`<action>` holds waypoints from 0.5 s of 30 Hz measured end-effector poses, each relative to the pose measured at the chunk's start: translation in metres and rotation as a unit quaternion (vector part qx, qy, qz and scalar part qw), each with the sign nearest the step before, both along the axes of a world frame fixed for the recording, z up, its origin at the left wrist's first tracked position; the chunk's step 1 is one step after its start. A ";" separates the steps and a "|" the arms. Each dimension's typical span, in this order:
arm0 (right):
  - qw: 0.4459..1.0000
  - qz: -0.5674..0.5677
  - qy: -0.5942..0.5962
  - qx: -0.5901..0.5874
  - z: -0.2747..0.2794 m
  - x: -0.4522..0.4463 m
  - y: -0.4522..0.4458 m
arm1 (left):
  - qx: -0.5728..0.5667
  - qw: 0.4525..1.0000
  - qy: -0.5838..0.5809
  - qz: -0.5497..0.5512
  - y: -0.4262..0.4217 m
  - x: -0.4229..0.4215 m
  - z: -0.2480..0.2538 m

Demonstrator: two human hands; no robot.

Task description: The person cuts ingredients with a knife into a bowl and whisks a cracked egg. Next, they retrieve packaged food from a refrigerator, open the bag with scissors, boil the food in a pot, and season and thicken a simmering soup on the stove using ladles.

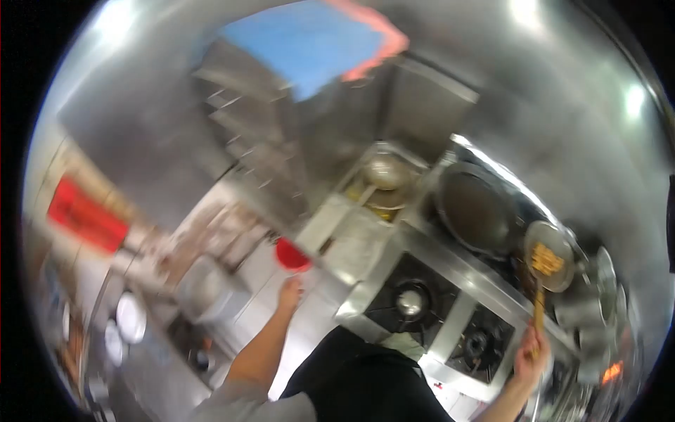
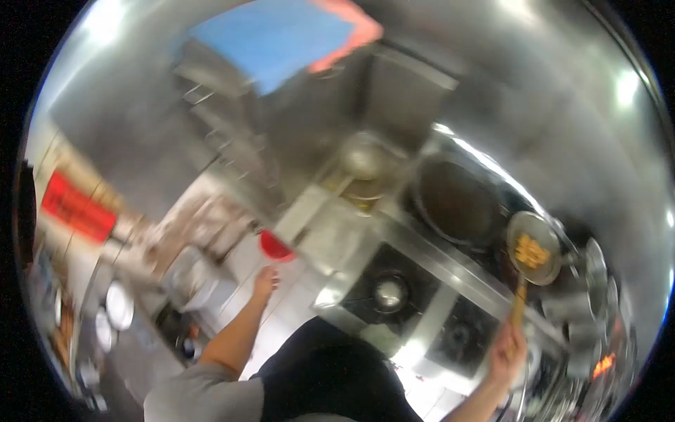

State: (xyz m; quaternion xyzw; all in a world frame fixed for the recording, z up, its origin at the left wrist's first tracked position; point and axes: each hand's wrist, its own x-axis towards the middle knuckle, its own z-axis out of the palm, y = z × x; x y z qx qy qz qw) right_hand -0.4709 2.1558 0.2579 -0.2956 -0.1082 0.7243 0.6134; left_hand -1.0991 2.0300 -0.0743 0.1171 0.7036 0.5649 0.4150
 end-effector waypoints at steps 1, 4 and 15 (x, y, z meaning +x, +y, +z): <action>0.999 0.046 -0.004 0.001 0.005 0.004 -0.005 | -0.016 1.000 0.002 0.007 -0.019 0.010 0.000; 0.993 0.098 -0.053 0.039 0.038 -0.022 -0.017 | -0.056 0.997 0.038 0.039 -0.082 0.035 0.011; 0.920 0.356 0.149 0.066 0.064 -0.155 0.002 | -0.147 0.977 -0.022 0.150 -0.271 0.107 0.018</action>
